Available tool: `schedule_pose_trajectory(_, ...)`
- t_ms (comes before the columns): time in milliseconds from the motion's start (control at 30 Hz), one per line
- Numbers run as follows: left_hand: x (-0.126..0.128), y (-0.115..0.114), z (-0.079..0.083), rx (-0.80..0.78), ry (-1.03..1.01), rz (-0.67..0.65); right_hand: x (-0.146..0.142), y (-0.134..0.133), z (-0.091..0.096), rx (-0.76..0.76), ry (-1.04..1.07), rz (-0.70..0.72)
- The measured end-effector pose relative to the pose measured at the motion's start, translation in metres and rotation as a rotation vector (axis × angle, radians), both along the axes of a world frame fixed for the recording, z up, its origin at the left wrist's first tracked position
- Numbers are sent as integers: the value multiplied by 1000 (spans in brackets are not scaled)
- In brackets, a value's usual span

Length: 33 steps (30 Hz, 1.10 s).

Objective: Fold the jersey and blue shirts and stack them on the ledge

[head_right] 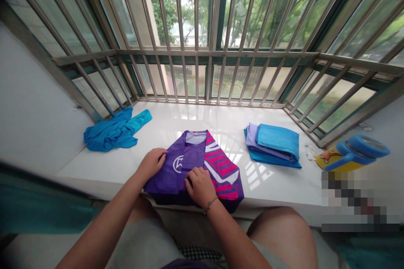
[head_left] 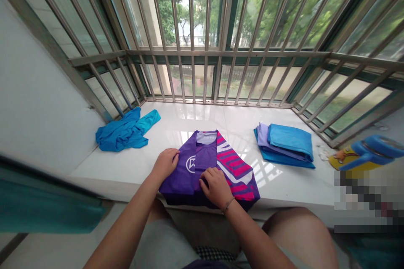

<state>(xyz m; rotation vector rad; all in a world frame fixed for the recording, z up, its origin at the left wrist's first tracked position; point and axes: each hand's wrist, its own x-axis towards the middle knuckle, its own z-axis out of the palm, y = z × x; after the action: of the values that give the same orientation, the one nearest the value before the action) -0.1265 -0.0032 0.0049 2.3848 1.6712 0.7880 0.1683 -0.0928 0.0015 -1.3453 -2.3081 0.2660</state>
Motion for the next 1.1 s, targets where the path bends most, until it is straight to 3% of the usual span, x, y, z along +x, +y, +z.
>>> schedule_pose_trajectory(167, 62, 48, -4, -25, 96, -93, -2, -1, 0, -7, -13, -7)
schedule_pose_trajectory(300, 92, 84, -11, -157, 177, -28, -2, -1, 2, -14, -18, -24)
schedule_pose_trajectory(433, 98, 102, -16, -220, 178, 108, -1, 0, 2, -25, -29, -18)
schedule_pose_trajectory(567, 99, 106, -16, -261, 215, 156, -3, -3, 3, -46, -34, -24)
schedule_pose_trajectory(700, 98, 117, -7, -310, 209, 203, 3, 5, 18, -82, -3, -65)
schedule_pose_trajectory(800, 92, 138, 4, -328, 193, 212, 21, 42, 42, -85, -26, -180)
schedule_pose_trajectory(933, 85, 173, 19, -363, 174, 231, 54, 126, 67, -235, -129, -380)
schedule_pose_trajectory(1100, 86, 205, 24, -441, 135, 233, 75, 221, 61, -320, -165, -438)
